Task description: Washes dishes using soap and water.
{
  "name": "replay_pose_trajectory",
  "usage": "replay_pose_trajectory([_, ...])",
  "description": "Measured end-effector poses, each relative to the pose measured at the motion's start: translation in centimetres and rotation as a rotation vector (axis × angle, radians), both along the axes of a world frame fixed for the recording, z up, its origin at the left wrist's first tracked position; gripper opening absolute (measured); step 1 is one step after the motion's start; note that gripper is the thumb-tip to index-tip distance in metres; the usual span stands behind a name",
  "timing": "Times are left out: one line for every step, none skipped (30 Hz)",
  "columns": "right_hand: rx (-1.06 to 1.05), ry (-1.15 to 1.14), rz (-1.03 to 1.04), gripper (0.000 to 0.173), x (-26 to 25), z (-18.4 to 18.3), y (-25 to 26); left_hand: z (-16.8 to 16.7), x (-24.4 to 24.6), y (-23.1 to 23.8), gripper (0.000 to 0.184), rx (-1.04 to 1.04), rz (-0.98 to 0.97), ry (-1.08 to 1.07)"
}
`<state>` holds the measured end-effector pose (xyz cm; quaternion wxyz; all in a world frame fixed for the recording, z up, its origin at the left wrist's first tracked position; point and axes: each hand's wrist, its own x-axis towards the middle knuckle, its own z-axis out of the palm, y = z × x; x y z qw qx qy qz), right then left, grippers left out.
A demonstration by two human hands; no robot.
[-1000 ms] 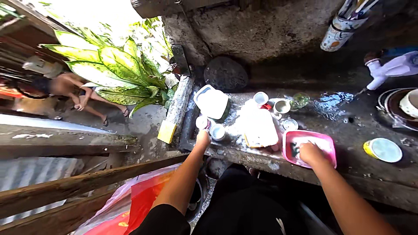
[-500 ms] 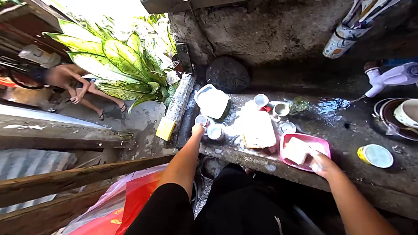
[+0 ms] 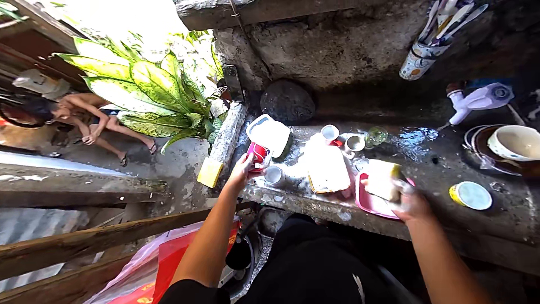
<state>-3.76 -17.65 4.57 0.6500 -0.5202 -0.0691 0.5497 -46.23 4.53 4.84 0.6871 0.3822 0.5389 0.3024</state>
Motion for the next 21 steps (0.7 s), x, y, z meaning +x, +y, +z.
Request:
replay_pose_trajectory([0.008, -0.065, 0.076, 0.034, -1.1, 1.5, 1.1, 0.6, 1.5, -0.2, 0.039, -0.092, -0.017, -0.073])
replay_pose_trajectory([0.046, -0.142, 0.155, 0.033, -2.5, 3.0, 2.4, 0.8, 3.3, -0.6, 0.04, -0.166, -0.035, -0.123])
replay_pose_trajectory([0.102, -0.252, 0.233, 0.032, -3.9, 4.2, 3.8, 0.5, 5.1, -1.0, 0.043, -0.222, -0.078, -0.164])
replay_pose_trajectory([0.165, -0.409, 0.3, 0.034, -5.2, 4.9, 5.4, -0.1, 7.1, -1.5, 0.048, -0.255, -0.139, -0.202])
replay_pose_trajectory([0.221, -0.596, 0.344, 0.038, -6.2, 5.1, 7.0, -0.5, 9.1, -2.1, 0.052, -0.273, -0.218, -0.226])
replay_pose_trajectory([0.234, -0.788, 0.366, 0.039, -7.3, 5.3, 8.5, -0.8, 11.2, -2.8, 0.055, -0.271, -0.304, -0.225])
replay_pose_trajectory([0.212, -0.942, 0.404, 0.036, -8.4, 5.9, 9.8, -1.0, 13.2, -3.7, 0.057, -0.253, -0.375, -0.199])
replay_pose_trajectory([0.169, -1.067, 0.469, 0.031, -9.3, 6.5, 10.8, -1.5, 14.8, -4.5, 0.054, -0.231, -0.424, -0.172])
replay_pose_trajectory([0.101, -1.17, 0.573, 0.026, -9.9, 7.3, 11.6, -2.2, 16.0, -5.1, 0.04, -0.206, -0.458, -0.159])
replay_pose_trajectory([0.005, -1.248, 0.715, 0.024, -10.1, 7.9, 12.3, -2.9, 16.7, -5.5, 0.026, -0.184, -0.483, -0.169])
replay_pose_trajectory([-0.093, -1.311, 0.83, 0.023, -9.8, 8.1, 12.7, -3.6, 17.1, -5.8, 0.019, -0.155, -0.506, -0.201])
replay_pose_trajectory([-0.161, -1.356, 0.873, 0.023, -9.1, 7.7, 13.0, -4.5, 17.3, -5.8, 0.015, -0.131, -0.533, -0.237])
replay_pose_trajectory([-0.199, -1.378, 0.846, 0.023, -8.1, 7.2, 13.1, -5.4, 17.2, -5.7, 0.013, -0.142, -0.536, -0.266])
replay_pose_trajectory([-0.195, -1.365, 0.781, 0.026, -6.9, 6.2, 13.0, -6.0, 17.0, -5.7, 0.01, -0.182, -0.508, -0.286])
replay_pose_trajectory([-0.135, -1.287, 0.724, 0.029, -5.8, 5.6, 13.0, -5.9, 16.9, -5.9, 0.01, -0.235, -0.466, -0.303])
replay_pose_trajectory([-0.042, -1.143, 0.691, 0.033, -5.1, 5.0, 13.0, -5.2, 16.9, -6.3, 0.015, -0.295, -0.401, -0.328])
replay_pose_trajectory([0.03, -0.926, 0.643, 0.035, -5.1, 4.2, 12.9, -4.1, 17.0, -7.0, 0.025, -0.362, -0.314, -0.369])
replay_pose_trajectory([0.043, -0.683, 0.521, 0.037, -6.0, 3.4, 12.5, -3.1, 17.3, -7.7, 0.035, -0.426, -0.222, -0.434])
replay_pose_trajectory([0.004, -0.529, 0.333, 0.034, -7.5, 2.8, 12.1, -2.4, 17.8, -8.1, 0.044, -0.475, -0.139, -0.53])
replay_pose_trajectory([-0.086, -0.506, 0.167, 0.032, -9.1, 2.3, 11.8, -2.0, 18.6, -8.3, 0.049, -0.524, -0.061, -0.633])
replay_pose_trajectory([-0.205, -0.585, 0.083, 0.03, -10.5, 1.6, 11.5, -1.8, 19.4, -8.3, 0.048, -0.557, 0.015, -0.704])
